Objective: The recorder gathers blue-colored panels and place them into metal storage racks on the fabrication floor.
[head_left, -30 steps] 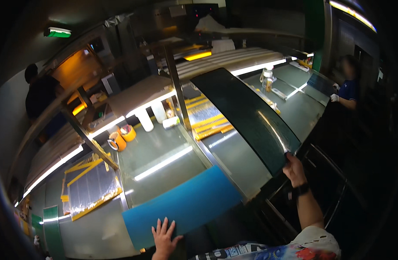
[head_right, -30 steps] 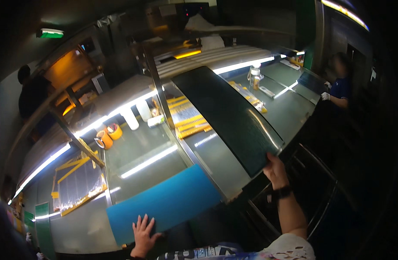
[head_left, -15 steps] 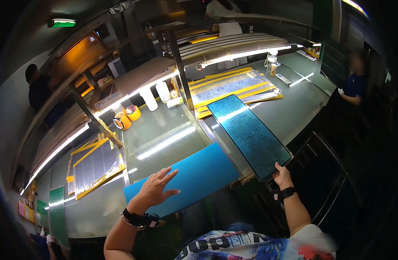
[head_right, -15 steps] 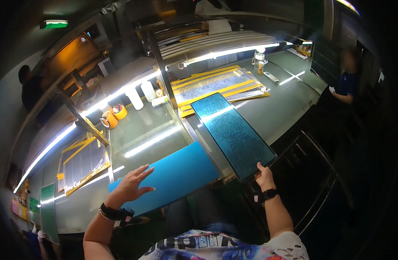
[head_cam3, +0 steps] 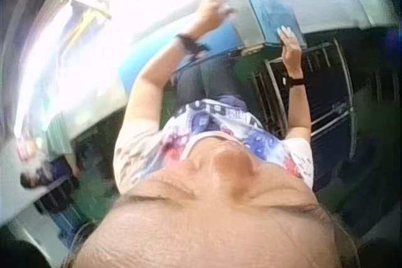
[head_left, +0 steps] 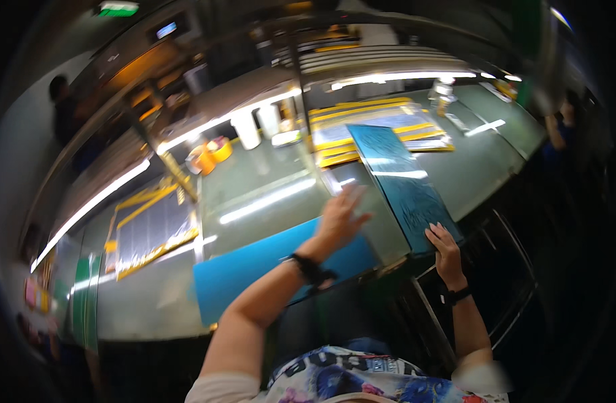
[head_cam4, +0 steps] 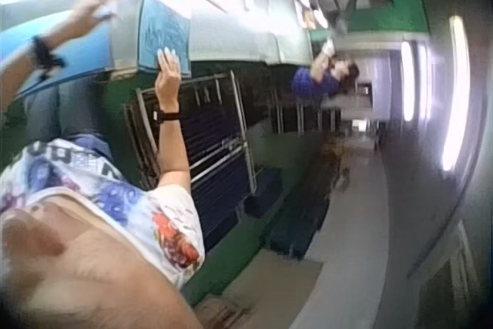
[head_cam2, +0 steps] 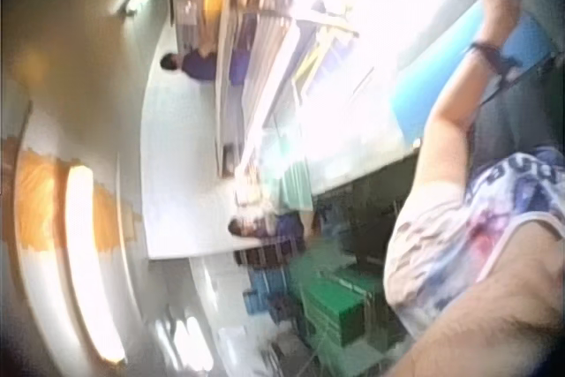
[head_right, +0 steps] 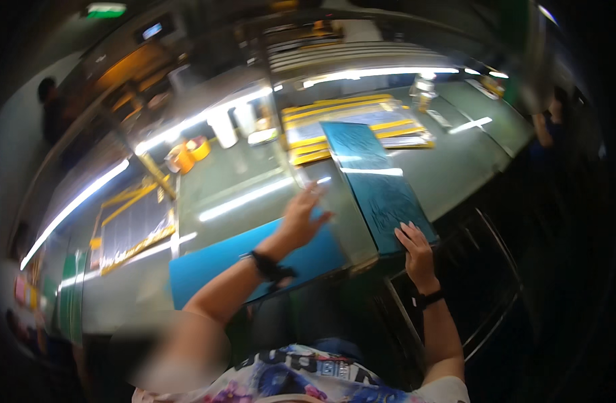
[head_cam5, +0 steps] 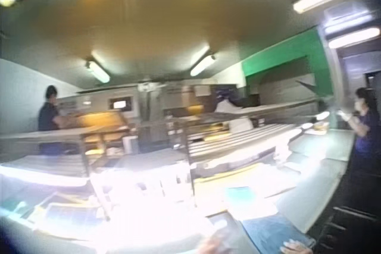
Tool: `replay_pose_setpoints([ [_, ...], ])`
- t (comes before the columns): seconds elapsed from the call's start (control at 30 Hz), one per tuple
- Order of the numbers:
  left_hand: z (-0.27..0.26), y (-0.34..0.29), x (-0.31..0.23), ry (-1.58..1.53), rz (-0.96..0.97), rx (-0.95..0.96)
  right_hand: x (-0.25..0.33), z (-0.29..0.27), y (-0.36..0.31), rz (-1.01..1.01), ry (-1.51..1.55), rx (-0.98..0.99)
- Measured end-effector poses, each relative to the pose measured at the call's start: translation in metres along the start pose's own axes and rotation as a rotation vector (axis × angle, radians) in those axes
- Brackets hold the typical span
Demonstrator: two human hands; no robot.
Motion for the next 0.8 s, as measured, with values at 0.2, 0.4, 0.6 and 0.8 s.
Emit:
replay_pose_setpoints([
  [0.2, 0.128, -0.009, -0.014, 0.075, -0.095, 0.301, -0.036, 0.054, -0.044, -0.055, -0.191, 0.257],
  [0.4, 0.155, -0.016, 0.028, 0.224, -0.183, 0.342, -0.009, 0.055, -0.039, -0.047, -0.172, 0.450],
  [0.6, 0.159, -0.013, 0.032, 0.329, -0.178, 0.342, 0.012, 0.073, -0.038, -0.179, -0.087, 0.466],
  [0.8, 0.166, -0.015, 0.030, 0.357, -0.147, 0.379, 0.028, 0.079, -0.038, -0.245, -0.144, 0.440],
])
Point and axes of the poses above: each hand's wrist, its own y-axis towards the middle knuckle, its own z-axis out of the palm, x = y × z, the point moved 8 cm from there along y, towards the middle knuckle, and after that the axes turned 2 degrees about z, right-handed, at the moved point
